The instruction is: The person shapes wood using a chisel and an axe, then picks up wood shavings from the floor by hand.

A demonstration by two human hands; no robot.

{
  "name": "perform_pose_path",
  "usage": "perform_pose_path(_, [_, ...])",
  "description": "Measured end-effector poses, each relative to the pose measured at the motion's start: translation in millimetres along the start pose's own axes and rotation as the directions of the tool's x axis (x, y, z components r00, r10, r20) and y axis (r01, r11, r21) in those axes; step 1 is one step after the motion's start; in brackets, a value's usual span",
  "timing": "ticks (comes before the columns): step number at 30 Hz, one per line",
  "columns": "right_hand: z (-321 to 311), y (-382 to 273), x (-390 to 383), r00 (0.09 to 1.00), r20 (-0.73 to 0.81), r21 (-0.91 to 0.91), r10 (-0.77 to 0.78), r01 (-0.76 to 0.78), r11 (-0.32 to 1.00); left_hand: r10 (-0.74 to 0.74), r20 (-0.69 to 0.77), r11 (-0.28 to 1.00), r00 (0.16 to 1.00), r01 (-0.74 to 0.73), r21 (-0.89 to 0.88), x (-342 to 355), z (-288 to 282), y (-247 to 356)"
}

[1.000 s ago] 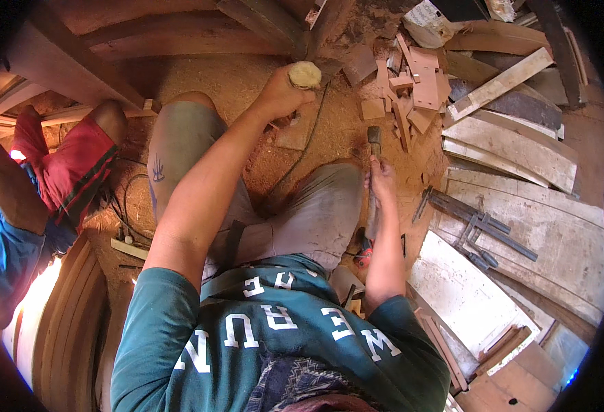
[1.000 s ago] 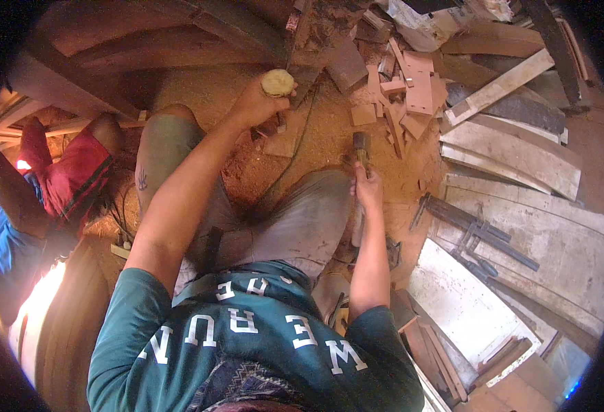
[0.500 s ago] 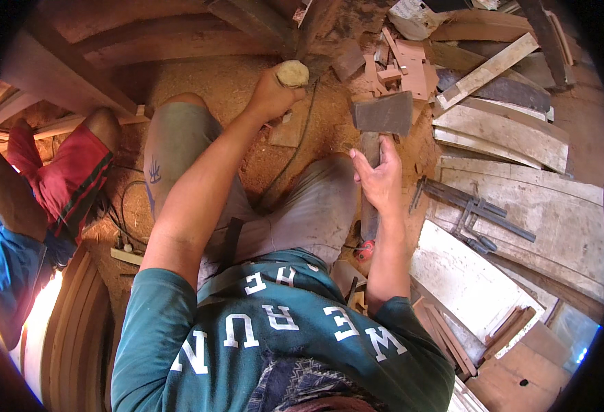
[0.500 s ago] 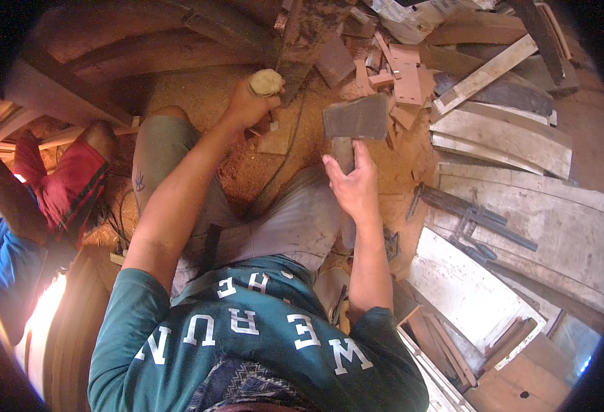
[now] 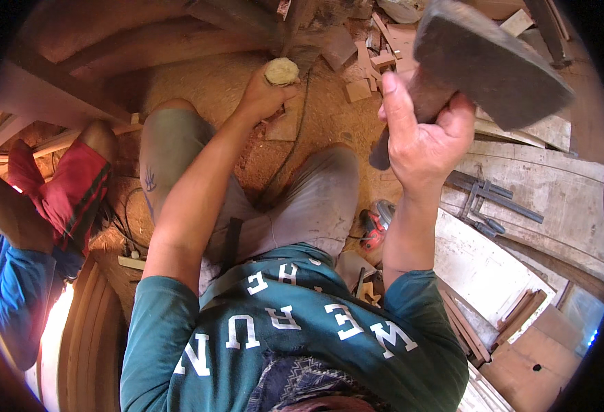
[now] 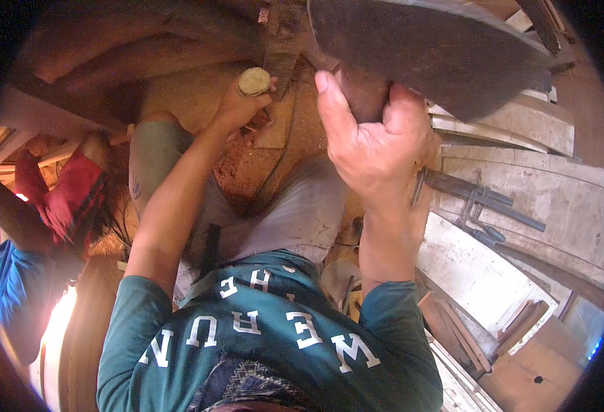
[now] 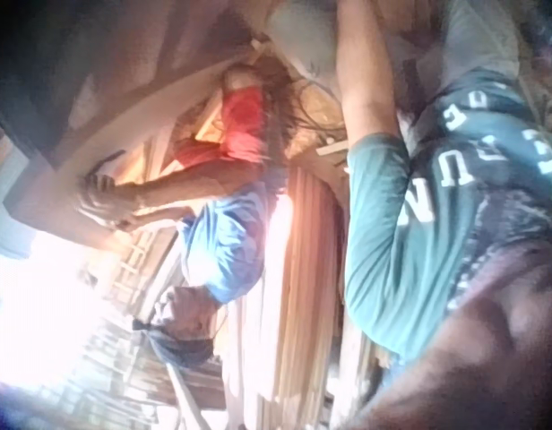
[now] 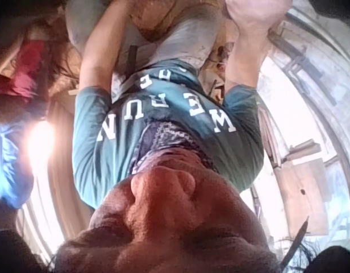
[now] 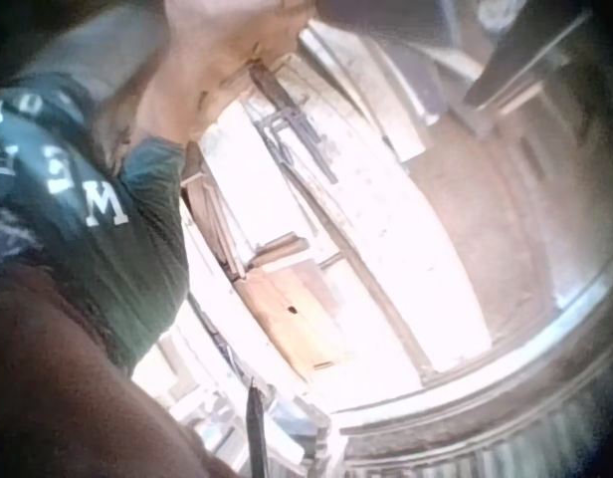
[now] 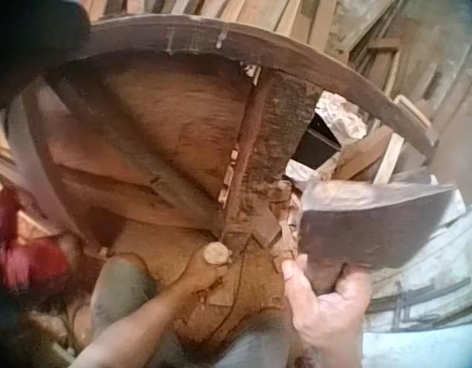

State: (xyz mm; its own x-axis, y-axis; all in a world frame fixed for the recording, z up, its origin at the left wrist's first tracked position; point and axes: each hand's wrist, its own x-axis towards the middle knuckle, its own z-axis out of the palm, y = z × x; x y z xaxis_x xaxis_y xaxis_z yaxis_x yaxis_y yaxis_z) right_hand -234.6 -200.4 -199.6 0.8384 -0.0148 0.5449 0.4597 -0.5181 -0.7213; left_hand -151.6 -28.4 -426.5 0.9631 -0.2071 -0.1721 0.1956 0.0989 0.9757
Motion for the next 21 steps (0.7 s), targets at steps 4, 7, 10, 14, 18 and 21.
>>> perform_pose_path(4, [20.9,27.2,-20.4,0.921,0.131,-0.512,-0.366,0.379,0.771,-0.006,-0.016,0.999,1.0,0.006,0.033,1.4,-3.9,-7.4])
perform_pose_path(7, [46.4,50.8,-31.4,0.897,0.419,-0.603,0.138,0.162,0.781,-0.178,0.0,0.984,0.984,0.178,0.016,-7.0,1.4,21.6])
perform_pose_path(10, [57.0,80.0,-57.6,0.762,0.469,-0.641,0.447,-0.055,0.766,-0.151,0.008,0.988,0.988,0.151,0.028,-10.8,9.2,13.4])
perform_pose_path(14, [55.1,92.5,-84.6,0.832,0.339,-0.516,0.439,-0.226,0.826,-0.003,0.034,0.986,0.999,-0.003,0.164,3.8,-7.7,-22.4])
perform_pose_path(18, [41.5,123.3,-78.4,0.739,0.288,-0.63,0.609,-0.332,0.702,-0.044,-0.023,0.993,0.999,0.047,0.112,9.9,-9.3,-17.5])
perform_pose_path(21, [23.0,209.5,-117.4,0.747,0.204,-0.672,0.633,-0.363,0.645,0.016,-0.066,0.991,0.998,-0.007,0.134,18.0,-12.2,-27.9])
